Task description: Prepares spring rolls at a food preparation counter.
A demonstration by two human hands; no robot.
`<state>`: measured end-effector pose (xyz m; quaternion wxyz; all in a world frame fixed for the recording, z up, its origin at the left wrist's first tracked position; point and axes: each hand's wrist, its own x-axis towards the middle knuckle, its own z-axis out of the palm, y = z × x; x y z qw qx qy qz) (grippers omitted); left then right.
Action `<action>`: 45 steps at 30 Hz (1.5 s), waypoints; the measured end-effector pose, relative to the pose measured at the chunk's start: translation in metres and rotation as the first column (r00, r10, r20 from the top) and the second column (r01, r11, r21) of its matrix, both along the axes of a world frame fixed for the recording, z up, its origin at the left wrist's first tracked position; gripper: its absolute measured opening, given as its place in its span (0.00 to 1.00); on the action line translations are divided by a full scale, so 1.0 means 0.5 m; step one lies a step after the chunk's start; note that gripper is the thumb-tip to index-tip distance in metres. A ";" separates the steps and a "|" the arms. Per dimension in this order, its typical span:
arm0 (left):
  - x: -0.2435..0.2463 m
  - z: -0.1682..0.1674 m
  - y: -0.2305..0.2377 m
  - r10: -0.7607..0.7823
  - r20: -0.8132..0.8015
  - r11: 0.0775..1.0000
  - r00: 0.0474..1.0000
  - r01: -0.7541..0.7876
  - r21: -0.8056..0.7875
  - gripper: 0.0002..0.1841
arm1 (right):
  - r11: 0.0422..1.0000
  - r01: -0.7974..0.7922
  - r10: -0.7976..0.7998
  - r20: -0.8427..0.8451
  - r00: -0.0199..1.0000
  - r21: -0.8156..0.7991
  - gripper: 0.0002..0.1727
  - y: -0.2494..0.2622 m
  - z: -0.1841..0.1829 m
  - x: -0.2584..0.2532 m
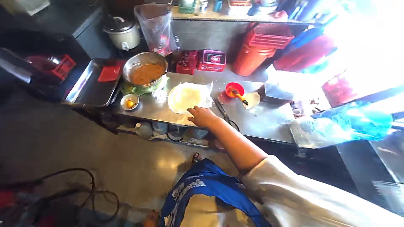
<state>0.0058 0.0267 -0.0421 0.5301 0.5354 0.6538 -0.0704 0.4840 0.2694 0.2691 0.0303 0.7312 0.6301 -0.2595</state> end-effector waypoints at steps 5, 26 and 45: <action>0.199 0.185 0.234 0.101 0.038 0.979 0.994 -0.106 0.176 0.18 | 0.978 0.178 -0.192 -0.145 0.971 -0.106 0.26 0.026 -0.078 0.207; 0.775 0.385 0.901 -0.084 -0.172 0.917 0.982 0.143 0.373 0.43 | 0.947 0.117 -0.030 -0.280 0.959 0.300 0.22 0.300 -0.081 0.172; 0.707 0.384 1.016 -0.466 0.240 0.797 0.852 0.287 0.531 0.14 | 0.906 -0.360 0.271 0.347 0.898 0.222 0.14 0.685 0.003 -0.025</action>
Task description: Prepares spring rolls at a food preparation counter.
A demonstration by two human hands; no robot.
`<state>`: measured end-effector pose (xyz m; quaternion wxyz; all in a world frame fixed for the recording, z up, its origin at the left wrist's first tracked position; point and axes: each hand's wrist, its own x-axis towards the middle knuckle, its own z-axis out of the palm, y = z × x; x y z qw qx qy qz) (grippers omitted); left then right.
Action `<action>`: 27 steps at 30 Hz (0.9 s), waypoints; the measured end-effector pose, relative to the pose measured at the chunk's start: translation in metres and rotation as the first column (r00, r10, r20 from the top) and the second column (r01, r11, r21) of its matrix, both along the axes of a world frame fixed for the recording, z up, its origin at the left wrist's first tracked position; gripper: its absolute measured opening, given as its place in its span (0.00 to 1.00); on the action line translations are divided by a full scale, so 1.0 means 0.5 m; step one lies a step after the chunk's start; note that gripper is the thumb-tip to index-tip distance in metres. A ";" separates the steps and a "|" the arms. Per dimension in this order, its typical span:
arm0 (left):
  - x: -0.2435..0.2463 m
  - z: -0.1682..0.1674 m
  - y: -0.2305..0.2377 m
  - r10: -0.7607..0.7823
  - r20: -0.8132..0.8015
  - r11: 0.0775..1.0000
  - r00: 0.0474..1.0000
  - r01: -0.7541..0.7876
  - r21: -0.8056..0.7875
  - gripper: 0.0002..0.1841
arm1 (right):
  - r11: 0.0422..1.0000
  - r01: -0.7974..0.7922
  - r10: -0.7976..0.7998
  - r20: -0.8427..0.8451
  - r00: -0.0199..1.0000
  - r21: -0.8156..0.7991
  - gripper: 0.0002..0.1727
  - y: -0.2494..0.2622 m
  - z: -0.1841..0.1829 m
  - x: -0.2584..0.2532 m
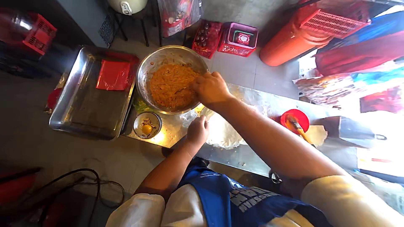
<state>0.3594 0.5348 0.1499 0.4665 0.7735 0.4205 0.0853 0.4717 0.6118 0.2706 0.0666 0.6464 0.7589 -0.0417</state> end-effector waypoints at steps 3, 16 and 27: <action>0.002 0.003 0.005 0.020 0.112 0.990 0.994 -0.005 -0.140 0.16 | 0.994 0.065 -0.063 0.022 0.998 -0.091 0.12 -0.005 0.001 0.009; 0.027 -0.010 0.000 0.010 0.122 0.874 0.992 0.050 -0.483 0.24 | 0.968 0.109 -0.124 -0.052 0.991 -0.225 0.15 -0.036 0.005 0.000; 0.141 0.126 -0.044 -0.111 0.551 0.802 0.827 0.402 -0.442 0.11 | 0.793 0.304 -0.609 -0.694 0.384 -0.528 0.15 -0.082 0.050 0.073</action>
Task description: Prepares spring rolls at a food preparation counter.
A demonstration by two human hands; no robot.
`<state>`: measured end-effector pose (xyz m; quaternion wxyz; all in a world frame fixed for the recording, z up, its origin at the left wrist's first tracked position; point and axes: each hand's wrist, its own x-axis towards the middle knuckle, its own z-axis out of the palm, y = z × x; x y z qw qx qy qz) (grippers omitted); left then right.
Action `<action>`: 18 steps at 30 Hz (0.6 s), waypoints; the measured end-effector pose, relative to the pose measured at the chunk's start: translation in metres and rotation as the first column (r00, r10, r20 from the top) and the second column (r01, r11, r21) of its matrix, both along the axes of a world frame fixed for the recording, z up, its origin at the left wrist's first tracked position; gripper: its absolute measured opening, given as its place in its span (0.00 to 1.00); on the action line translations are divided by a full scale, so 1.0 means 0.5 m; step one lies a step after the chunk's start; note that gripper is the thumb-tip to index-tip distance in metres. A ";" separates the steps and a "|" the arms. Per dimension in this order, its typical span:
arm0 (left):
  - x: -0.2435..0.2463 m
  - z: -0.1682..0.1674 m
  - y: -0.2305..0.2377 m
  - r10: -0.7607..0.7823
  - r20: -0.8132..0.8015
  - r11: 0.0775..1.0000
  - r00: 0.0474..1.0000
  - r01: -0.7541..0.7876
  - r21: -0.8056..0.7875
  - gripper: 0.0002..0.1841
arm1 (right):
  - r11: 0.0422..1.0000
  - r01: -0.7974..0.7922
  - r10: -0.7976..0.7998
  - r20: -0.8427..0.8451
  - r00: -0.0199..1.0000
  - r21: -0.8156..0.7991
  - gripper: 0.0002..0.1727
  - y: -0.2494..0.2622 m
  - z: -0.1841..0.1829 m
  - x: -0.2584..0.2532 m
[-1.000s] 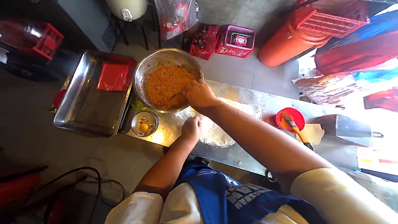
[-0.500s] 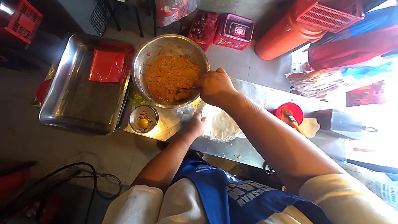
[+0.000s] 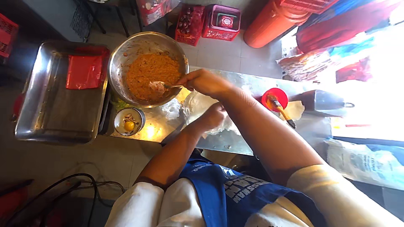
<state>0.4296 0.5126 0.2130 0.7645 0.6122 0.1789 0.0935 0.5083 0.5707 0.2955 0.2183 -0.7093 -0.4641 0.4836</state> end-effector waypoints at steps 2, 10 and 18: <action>-0.009 -0.043 0.009 0.007 -0.084 0.988 0.996 -0.020 -0.151 0.18 | 0.998 0.046 -0.045 -0.028 0.999 0.047 0.15 -0.025 0.016 0.027; -0.050 -0.217 0.031 0.244 -0.449 0.964 0.859 -0.266 0.013 0.24 | 0.973 0.184 -0.189 0.023 0.982 0.139 0.17 -0.221 0.004 0.164; -0.062 -0.180 0.031 0.361 -0.384 0.894 0.850 -0.199 0.401 0.25 | 0.977 0.212 -0.212 0.316 0.925 0.036 0.17 -0.436 -0.148 0.146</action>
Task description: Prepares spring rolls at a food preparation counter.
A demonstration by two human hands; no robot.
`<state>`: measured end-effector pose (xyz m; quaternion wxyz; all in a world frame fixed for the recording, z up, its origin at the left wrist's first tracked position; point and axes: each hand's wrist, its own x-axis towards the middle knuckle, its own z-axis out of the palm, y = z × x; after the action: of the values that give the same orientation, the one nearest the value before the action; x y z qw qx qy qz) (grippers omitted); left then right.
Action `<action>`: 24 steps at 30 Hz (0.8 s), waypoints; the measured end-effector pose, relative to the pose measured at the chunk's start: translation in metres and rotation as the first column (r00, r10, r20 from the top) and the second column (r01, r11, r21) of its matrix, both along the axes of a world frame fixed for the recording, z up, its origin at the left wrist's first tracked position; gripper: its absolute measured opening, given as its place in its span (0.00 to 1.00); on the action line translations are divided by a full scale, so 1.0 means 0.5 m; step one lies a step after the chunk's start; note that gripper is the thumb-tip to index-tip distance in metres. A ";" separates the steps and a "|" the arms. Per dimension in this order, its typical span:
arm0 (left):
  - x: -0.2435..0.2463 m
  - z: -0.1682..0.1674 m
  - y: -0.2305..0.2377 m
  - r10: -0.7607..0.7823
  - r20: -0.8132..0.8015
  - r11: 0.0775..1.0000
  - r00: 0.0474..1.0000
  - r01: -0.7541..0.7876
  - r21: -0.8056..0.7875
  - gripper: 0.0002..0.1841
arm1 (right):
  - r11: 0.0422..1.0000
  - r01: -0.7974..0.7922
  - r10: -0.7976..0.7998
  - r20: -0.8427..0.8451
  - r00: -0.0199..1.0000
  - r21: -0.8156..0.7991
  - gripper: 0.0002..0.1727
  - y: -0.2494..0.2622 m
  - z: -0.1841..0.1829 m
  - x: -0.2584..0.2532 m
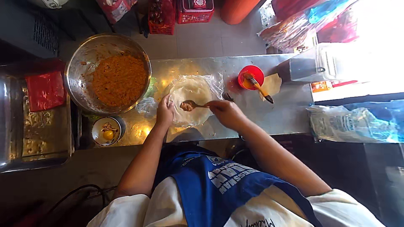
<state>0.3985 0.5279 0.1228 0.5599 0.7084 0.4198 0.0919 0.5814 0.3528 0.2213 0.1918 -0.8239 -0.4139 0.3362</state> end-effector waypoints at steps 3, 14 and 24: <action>-0.027 0.006 -0.023 -0.078 -0.022 0.941 0.997 0.081 0.329 0.27 | 0.994 -0.110 0.104 0.230 0.968 0.016 0.19 -0.049 -0.073 -0.042; 0.013 -0.018 -0.090 -0.215 -0.302 0.861 0.929 0.326 0.391 0.09 | 0.983 -0.107 0.043 0.381 0.924 0.147 0.25 -0.123 -0.162 -0.108; -0.015 -0.025 -0.071 -0.206 -0.216 0.871 0.955 0.279 0.405 0.05 | 0.986 -0.032 -0.036 0.389 0.921 0.165 0.25 -0.163 -0.150 -0.090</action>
<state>0.3911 0.4925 0.1104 0.3595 0.8668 0.3417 0.0519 0.5362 0.2715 0.1462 0.1746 -0.8557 -0.4698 0.1291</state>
